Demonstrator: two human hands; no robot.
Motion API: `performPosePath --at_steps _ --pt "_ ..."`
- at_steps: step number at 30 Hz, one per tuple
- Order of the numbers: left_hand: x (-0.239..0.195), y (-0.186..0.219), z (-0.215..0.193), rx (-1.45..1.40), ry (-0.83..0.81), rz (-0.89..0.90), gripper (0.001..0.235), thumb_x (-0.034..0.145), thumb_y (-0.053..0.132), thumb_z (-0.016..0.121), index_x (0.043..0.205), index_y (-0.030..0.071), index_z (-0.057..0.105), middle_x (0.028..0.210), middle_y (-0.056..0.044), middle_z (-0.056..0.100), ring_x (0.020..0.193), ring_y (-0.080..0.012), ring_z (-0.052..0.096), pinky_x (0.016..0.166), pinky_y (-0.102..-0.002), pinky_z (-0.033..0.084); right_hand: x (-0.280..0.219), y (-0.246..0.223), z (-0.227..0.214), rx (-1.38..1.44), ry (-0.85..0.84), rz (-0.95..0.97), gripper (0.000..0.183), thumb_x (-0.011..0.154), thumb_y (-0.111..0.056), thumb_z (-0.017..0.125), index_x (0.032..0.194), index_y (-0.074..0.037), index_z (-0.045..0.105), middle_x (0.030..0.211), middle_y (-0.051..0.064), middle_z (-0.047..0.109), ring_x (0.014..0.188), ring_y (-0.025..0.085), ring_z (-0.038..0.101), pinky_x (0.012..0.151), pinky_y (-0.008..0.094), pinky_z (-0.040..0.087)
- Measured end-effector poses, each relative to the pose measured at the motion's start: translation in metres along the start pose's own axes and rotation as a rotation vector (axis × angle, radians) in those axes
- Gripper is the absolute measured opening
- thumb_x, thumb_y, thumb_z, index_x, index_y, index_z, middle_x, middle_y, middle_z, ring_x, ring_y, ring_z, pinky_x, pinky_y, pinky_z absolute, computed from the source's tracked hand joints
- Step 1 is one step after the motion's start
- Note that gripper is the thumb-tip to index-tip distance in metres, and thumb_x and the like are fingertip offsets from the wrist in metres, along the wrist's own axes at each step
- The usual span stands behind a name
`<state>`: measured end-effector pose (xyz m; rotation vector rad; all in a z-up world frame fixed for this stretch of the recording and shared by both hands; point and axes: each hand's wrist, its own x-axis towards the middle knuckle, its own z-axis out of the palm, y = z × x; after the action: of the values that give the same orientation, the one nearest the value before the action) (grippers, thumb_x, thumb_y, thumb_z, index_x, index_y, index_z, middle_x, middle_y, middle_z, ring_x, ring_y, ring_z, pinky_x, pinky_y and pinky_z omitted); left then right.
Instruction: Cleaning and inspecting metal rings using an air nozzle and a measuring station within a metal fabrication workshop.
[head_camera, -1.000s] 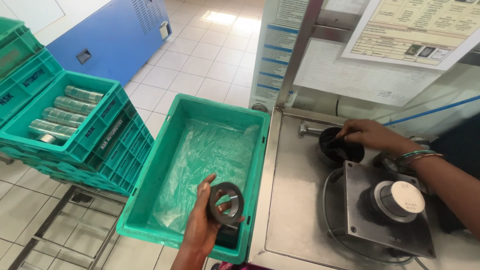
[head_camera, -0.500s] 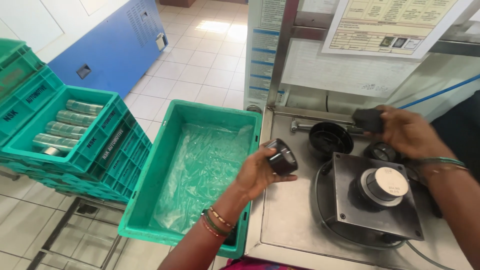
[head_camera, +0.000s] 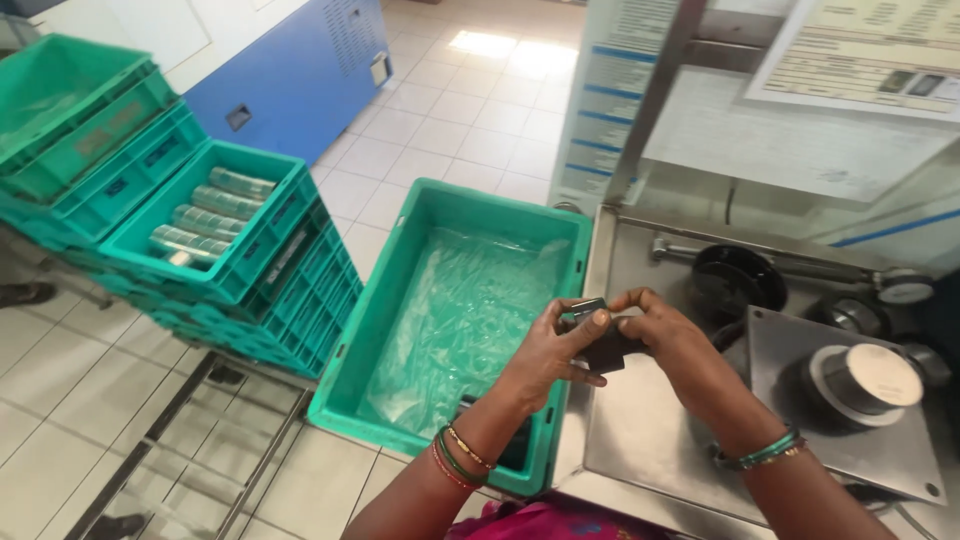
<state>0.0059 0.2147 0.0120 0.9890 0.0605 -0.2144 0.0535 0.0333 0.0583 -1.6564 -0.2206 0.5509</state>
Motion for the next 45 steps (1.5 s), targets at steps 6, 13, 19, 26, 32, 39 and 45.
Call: performPosePath --at_steps 6,13,19,26,32,39,45 --pt "-0.041 0.020 -0.027 0.752 0.113 0.421 0.083 0.075 0.039 0.083 0.140 0.004 0.045 0.122 -0.021 0.055 0.104 -0.0359 0.065 0.076 -0.043 0.060 0.027 0.030 0.030 0.223 0.071 0.151 0.029 0.100 -0.023 0.058 0.122 -0.006 0.063 0.097 0.006 0.054 0.085 0.018 0.051 0.074 0.035 0.042" --pt "-0.058 0.015 -0.077 1.384 -0.071 0.806 0.078 0.077 0.025 0.087 0.146 0.022 0.052 0.150 -0.011 0.054 0.133 -0.0318 0.064 0.107 -0.035 0.058 0.025 0.020 0.067 0.324 0.002 0.179 0.035 0.099 -0.033 0.055 0.121 -0.007 0.063 0.103 0.003 0.067 0.093 0.014 0.064 0.078 0.034 0.051" --pt "-0.078 0.015 -0.047 1.014 0.237 0.478 0.100 0.075 0.046 0.091 0.143 -0.002 0.034 0.134 -0.026 0.049 0.117 -0.0428 0.062 0.092 -0.047 0.055 0.019 0.015 0.094 0.316 0.049 0.141 0.039 0.101 -0.035 0.055 0.124 -0.005 0.061 0.102 0.003 0.064 0.091 0.014 0.061 0.077 0.032 0.048" --pt "-0.084 0.015 -0.088 0.174 0.152 0.233 0.085 0.077 0.048 0.083 0.135 0.003 0.041 0.112 -0.014 0.065 0.087 -0.0283 0.073 0.066 -0.040 0.063 -0.005 0.054 0.120 -0.009 0.007 -0.149 0.035 0.107 -0.034 0.048 0.135 -0.013 0.054 0.105 0.003 0.066 0.100 0.014 0.062 0.090 0.031 0.049" --pt "-0.099 0.015 -0.138 -0.419 -0.149 -0.186 0.068 0.095 0.057 0.069 0.131 0.001 0.058 0.101 -0.017 0.076 0.068 -0.0268 0.074 0.059 -0.035 0.062 0.013 0.028 0.109 -1.082 -0.030 -1.203 0.021 0.096 -0.019 0.060 0.117 -0.019 0.056 0.117 0.004 0.068 0.113 0.020 0.063 0.107 0.046 0.045" --pt "-0.085 0.014 -0.192 0.116 0.056 -0.248 0.095 0.077 0.056 0.081 0.141 -0.002 0.042 0.105 -0.017 0.069 0.081 -0.0266 0.076 0.067 -0.040 0.067 0.007 0.006 0.074 -0.250 0.142 -0.485 0.025 0.108 -0.012 0.049 0.132 -0.007 0.054 0.106 0.008 0.070 0.102 0.012 0.066 0.090 0.027 0.053" --pt "-0.064 -0.006 -0.220 0.705 0.077 -0.431 0.105 0.059 0.037 0.093 0.142 -0.004 0.044 0.104 -0.020 0.070 0.084 -0.0275 0.073 0.064 -0.035 0.061 -0.029 0.002 0.038 -0.136 0.360 -0.332 0.022 0.114 -0.012 0.049 0.132 -0.006 0.060 0.104 0.005 0.067 0.095 0.008 0.059 0.087 0.021 0.045"
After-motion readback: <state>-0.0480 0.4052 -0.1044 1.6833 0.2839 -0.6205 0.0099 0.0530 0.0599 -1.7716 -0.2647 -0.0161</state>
